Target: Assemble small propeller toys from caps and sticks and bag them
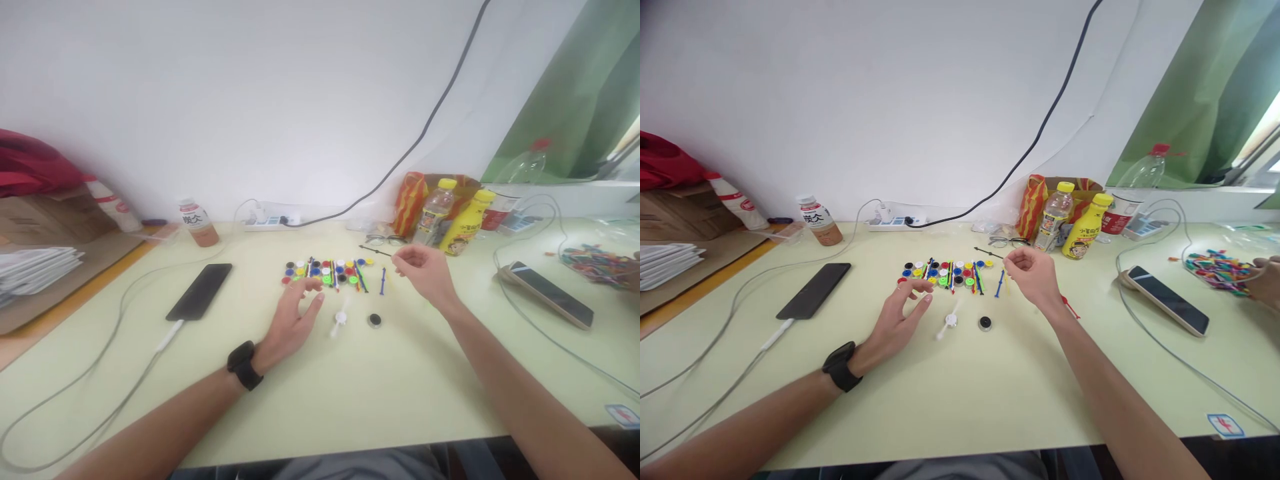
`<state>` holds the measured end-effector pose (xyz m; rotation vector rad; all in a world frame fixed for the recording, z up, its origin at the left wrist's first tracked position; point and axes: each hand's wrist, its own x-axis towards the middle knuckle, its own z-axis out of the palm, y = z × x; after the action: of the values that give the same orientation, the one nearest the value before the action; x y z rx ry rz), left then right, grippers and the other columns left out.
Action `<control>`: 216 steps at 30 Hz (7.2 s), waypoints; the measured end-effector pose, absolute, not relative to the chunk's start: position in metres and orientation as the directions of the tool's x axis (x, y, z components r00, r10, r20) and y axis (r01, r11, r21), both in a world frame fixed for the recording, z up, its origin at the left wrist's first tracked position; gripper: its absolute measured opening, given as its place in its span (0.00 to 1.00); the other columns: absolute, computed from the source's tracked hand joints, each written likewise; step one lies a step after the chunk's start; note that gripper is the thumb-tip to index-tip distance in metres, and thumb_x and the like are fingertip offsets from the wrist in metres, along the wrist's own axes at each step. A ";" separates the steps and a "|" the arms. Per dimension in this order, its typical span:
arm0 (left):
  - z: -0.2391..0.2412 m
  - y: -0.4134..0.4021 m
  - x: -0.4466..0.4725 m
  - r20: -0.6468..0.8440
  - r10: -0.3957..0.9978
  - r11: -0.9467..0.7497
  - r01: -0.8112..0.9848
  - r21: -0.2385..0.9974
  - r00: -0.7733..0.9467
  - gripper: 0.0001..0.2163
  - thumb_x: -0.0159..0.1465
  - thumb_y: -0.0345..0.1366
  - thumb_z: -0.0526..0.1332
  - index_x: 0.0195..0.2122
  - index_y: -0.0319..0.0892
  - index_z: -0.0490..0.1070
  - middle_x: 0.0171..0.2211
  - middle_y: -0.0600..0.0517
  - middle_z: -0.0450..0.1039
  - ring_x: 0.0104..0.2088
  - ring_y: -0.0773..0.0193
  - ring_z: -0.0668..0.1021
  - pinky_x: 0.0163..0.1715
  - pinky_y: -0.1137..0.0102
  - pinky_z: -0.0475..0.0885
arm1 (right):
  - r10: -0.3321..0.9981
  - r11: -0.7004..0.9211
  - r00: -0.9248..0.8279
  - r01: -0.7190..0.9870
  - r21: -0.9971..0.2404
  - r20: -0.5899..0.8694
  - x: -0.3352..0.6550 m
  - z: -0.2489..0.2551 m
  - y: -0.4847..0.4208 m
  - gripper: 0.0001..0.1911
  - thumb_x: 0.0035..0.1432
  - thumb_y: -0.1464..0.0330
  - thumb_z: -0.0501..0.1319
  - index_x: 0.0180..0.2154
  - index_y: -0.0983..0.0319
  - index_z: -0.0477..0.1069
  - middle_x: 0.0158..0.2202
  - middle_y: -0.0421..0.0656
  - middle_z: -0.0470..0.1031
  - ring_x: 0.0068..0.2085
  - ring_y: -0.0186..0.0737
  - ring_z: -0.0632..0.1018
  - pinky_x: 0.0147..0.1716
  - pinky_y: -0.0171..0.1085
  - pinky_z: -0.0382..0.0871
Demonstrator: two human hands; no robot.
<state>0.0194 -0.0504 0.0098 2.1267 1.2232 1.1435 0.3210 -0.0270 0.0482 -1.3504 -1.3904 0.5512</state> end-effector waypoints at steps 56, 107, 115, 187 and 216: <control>0.013 -0.055 0.020 0.543 0.753 -0.657 0.371 0.656 0.372 0.05 0.70 0.36 0.64 0.43 0.47 0.80 0.37 0.51 0.81 0.39 0.60 0.79 0.43 0.64 0.73 | 0.924 0.168 -0.381 0.296 -0.940 0.045 0.294 0.046 -0.050 0.12 0.54 0.63 0.70 0.37 0.60 0.72 0.33 0.41 0.79 0.33 0.41 0.82 0.32 0.37 0.74; 0.009 -0.057 0.017 0.624 0.611 -0.784 0.268 0.559 0.487 0.01 0.65 0.33 0.70 0.37 0.46 0.80 0.31 0.51 0.78 0.33 0.62 0.77 0.34 0.67 0.73 | 0.849 0.197 -0.491 -0.050 -0.979 0.196 0.252 0.029 -0.068 0.15 0.64 0.59 0.67 0.49 0.58 0.81 0.48 0.48 0.80 0.50 0.46 0.80 0.52 0.46 0.77; 0.018 -0.064 0.020 0.561 0.682 -0.723 0.322 0.611 0.469 0.16 0.65 0.33 0.68 0.53 0.45 0.74 0.43 0.49 0.80 0.38 0.63 0.79 0.40 0.67 0.76 | 0.827 0.226 -0.517 -0.059 -0.972 0.223 0.250 0.032 -0.074 0.14 0.66 0.62 0.65 0.52 0.57 0.74 0.54 0.47 0.76 0.48 0.44 0.82 0.50 0.44 0.76; 0.019 -0.054 0.019 0.211 0.878 -0.245 0.024 0.969 0.429 0.11 0.64 0.40 0.70 0.43 0.41 0.77 0.43 0.46 0.78 0.45 0.59 0.81 0.49 0.64 0.79 | 0.880 -0.032 -0.474 -0.094 -0.995 0.017 0.264 0.038 -0.066 0.33 0.69 0.47 0.53 0.18 0.60 0.59 0.21 0.37 0.54 0.24 0.34 0.57 0.26 0.38 0.53; 0.021 -0.042 0.011 -0.097 0.778 0.157 -0.042 0.987 0.621 0.17 0.64 0.43 0.71 0.52 0.44 0.81 0.53 0.41 0.79 0.50 0.52 0.83 0.55 0.57 0.77 | 0.902 0.417 -0.258 0.304 -0.857 0.347 0.265 0.033 -0.064 0.08 0.66 0.62 0.59 0.41 0.59 0.73 0.32 0.41 0.74 0.34 0.39 0.74 0.35 0.38 0.70</control>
<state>0.0110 -0.0421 0.0211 1.2907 0.7119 0.6635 0.2647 -0.0644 0.0329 -1.0431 -1.7800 0.8416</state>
